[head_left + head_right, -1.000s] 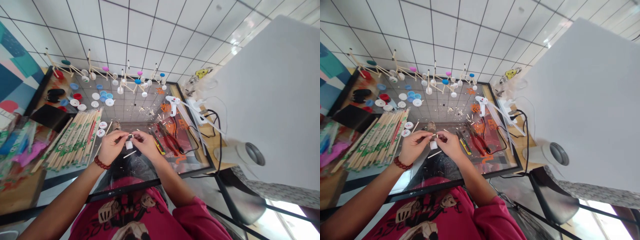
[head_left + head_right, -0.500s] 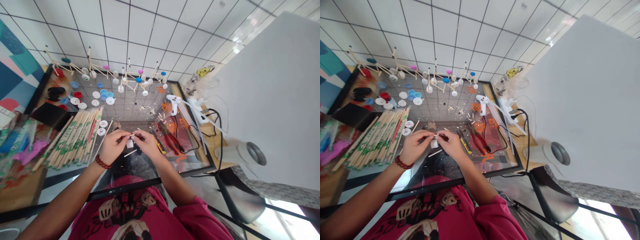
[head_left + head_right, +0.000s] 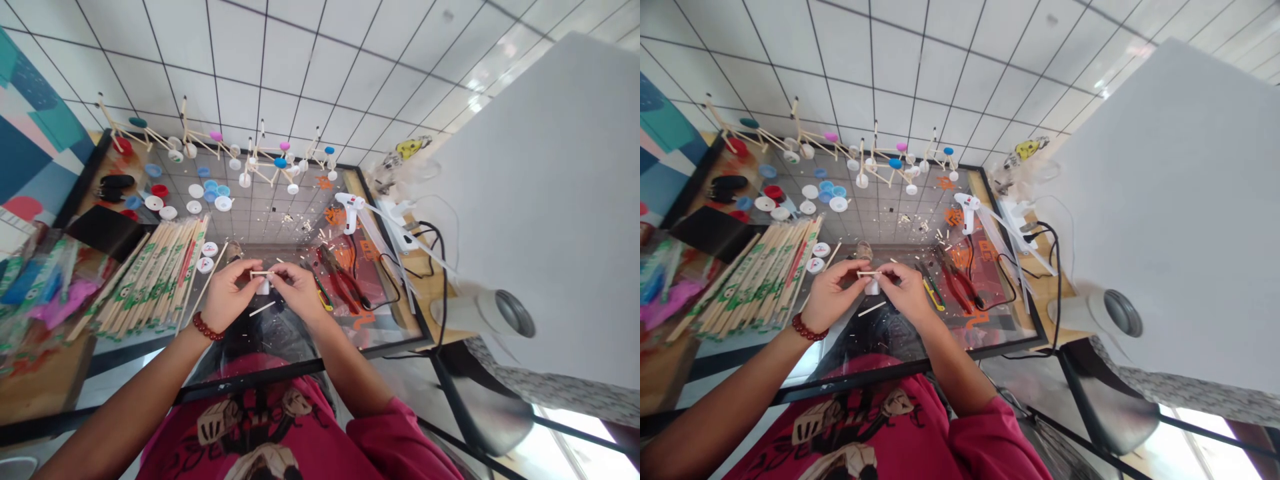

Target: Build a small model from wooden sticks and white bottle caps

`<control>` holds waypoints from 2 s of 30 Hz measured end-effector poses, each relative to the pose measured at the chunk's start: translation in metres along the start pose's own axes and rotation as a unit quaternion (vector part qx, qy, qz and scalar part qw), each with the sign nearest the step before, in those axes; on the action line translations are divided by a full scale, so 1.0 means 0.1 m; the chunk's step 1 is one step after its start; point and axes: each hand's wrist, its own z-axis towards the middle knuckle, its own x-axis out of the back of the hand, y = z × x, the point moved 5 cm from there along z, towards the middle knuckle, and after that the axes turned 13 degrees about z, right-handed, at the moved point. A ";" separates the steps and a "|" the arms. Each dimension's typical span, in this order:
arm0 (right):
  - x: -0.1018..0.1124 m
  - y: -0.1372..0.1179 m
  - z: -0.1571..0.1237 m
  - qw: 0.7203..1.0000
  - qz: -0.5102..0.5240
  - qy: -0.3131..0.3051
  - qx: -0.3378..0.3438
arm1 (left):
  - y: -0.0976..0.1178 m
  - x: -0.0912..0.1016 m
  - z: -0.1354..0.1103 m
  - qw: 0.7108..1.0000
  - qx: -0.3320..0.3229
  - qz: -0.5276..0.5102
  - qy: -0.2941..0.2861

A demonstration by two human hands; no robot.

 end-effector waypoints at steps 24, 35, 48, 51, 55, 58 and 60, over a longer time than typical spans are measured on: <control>0.10 0.02 -0.01 1.000 0.010 0.016 -0.009 | -0.23 -0.09 0.01 0.972 0.141 -0.171 -0.075; 0.09 0.04 -0.01 0.999 0.014 0.023 -0.018 | -0.25 -0.08 0.03 0.977 0.141 -0.152 -0.057; 0.10 0.09 -0.01 0.996 0.068 0.030 -0.039 | -0.21 -0.11 0.03 0.946 0.224 -0.227 -0.060; 0.10 0.09 0.00 0.998 0.046 0.031 -0.038 | -0.20 -0.11 0.03 0.945 0.228 -0.227 -0.065; 0.09 0.06 0.00 0.999 0.020 0.029 -0.026 | -0.17 -0.12 0.02 0.950 0.219 -0.209 -0.078; 0.10 0.03 -0.01 0.999 0.002 0.033 -0.019 | -0.17 -0.12 0.01 0.956 0.212 -0.183 -0.083; 0.09 0.02 -0.01 0.999 -0.002 0.033 -0.020 | -0.17 -0.12 0.01 0.959 0.212 -0.170 -0.082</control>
